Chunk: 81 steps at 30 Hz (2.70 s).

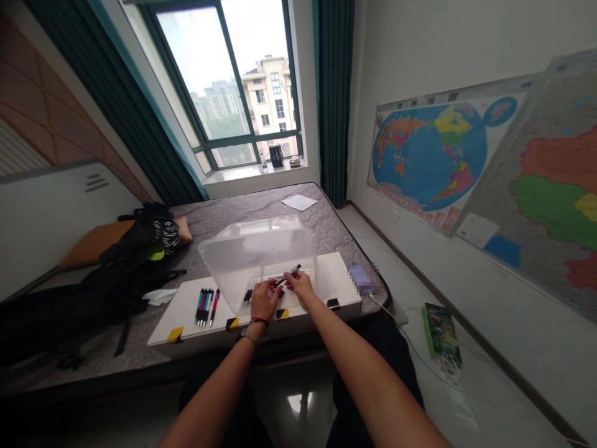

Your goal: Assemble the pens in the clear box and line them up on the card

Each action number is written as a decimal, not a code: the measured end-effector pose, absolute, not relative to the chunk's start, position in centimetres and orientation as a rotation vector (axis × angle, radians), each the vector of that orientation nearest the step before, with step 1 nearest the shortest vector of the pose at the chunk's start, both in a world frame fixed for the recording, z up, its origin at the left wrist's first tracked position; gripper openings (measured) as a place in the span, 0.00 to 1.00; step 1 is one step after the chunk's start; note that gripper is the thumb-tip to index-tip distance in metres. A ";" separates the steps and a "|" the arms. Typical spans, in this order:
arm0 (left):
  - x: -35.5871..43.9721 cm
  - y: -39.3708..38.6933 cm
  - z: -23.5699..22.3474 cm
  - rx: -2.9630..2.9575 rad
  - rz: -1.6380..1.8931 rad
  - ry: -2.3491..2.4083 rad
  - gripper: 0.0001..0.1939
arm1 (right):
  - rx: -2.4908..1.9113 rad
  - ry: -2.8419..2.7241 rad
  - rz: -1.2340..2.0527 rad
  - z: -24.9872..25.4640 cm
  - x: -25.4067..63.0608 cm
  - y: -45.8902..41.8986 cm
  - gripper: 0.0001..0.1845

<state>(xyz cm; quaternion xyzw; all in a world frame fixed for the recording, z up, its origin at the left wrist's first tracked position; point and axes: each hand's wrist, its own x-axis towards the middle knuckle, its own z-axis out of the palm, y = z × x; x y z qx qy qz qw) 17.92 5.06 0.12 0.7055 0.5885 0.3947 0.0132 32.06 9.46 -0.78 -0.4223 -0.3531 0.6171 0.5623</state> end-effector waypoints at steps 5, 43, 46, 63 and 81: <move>18.1 4.9 0.5 2.284 1.137 1.828 0.12 | -0.968 -0.827 1.459 -0.7 32.1 9.3 0.22; 17.7 5.3 -0.3 2.292 1.170 1.848 0.12 | -0.994 -0.882 1.415 -1.1 32.0 9.5 0.22; 18.0 5.2 -0.1 2.316 1.118 1.851 0.12 | -0.975 -0.873 1.422 -1.1 32.1 9.5 0.22; 17.7 5.3 -0.2 2.234 1.212 1.830 0.12 | -1.001 -1.013 1.395 -0.7 31.9 9.1 0.22; 17.2 5.7 -1.1 1.761 1.476 2.012 0.16 | -1.088 -0.927 1.385 -0.3 31.8 9.4 0.13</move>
